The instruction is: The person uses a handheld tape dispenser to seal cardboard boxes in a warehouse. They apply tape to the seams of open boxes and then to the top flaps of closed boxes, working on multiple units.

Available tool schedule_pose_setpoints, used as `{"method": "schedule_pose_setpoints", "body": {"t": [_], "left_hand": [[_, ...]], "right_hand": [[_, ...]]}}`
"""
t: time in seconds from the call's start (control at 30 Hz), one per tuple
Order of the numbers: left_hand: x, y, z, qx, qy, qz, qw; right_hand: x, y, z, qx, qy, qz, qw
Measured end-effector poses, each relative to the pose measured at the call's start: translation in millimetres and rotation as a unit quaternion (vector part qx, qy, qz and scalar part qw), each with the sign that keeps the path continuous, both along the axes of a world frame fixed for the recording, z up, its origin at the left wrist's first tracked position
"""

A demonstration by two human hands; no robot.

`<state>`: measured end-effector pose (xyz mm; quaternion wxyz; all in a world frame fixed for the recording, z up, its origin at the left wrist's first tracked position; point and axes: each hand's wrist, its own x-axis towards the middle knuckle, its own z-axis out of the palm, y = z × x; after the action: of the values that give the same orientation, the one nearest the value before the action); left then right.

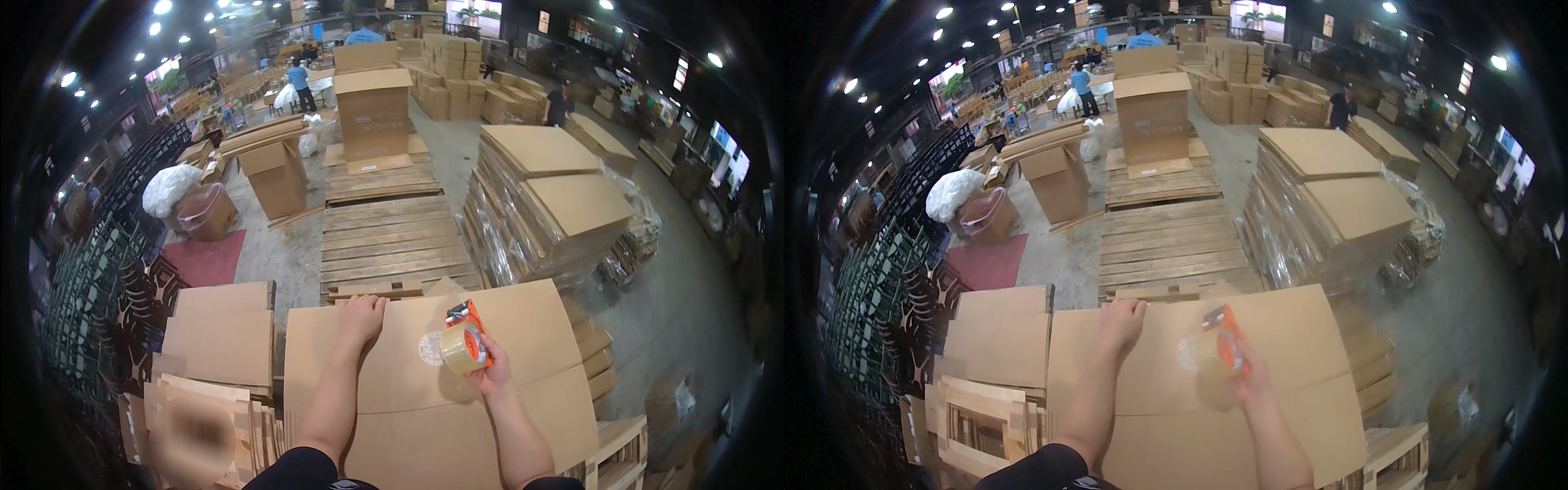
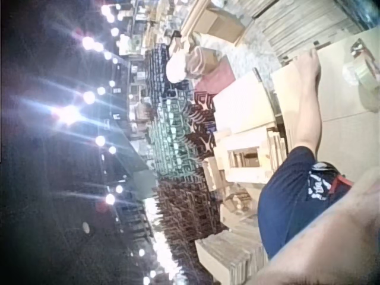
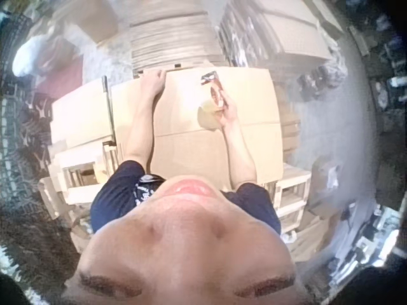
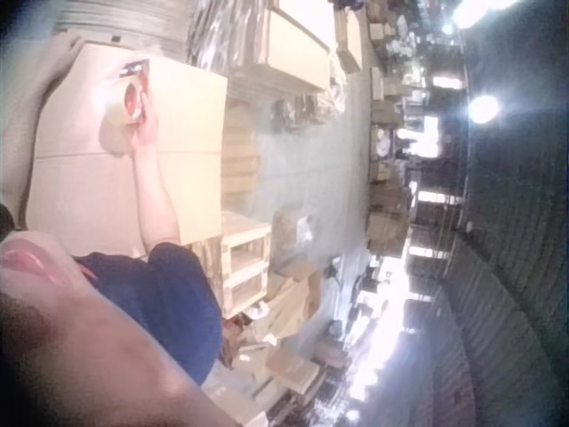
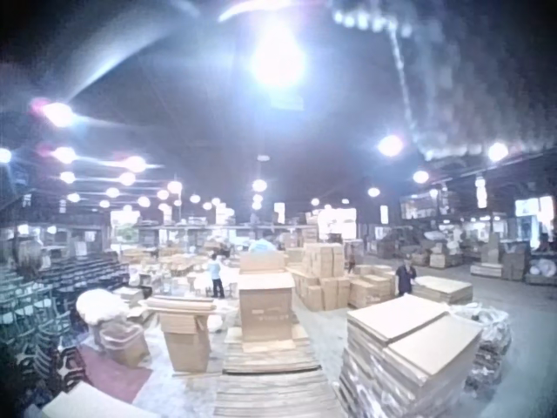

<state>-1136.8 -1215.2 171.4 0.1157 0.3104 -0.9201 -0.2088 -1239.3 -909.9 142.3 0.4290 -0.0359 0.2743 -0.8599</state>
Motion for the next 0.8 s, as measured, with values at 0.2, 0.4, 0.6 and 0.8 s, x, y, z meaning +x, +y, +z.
{"method": "schedule_pose_setpoints", "body": {"t": [0.2, 0.4, 0.6, 0.8], "left_hand": [[1, -3, -9, -0.009, -0.037, 0.023, 0.999], [10, 2, -22, 0.020, 0.020, 0.006, 1.000], [20, 4, -28, 0.053, 0.101, 0.023, 0.993], [7, -5, -38, 0.148, 0.396, 0.139, 0.895]], "right_hand": [[5, 3, 32, -0.030, -0.017, -0.175, 0.984], [-16, 9, 109, -0.027, 0.177, -0.322, 0.930], [19, -17, 230, 0.292, 0.563, -0.350, 0.689], [55, -116, 121, 0.652, 0.620, 0.076, 0.430]]}}
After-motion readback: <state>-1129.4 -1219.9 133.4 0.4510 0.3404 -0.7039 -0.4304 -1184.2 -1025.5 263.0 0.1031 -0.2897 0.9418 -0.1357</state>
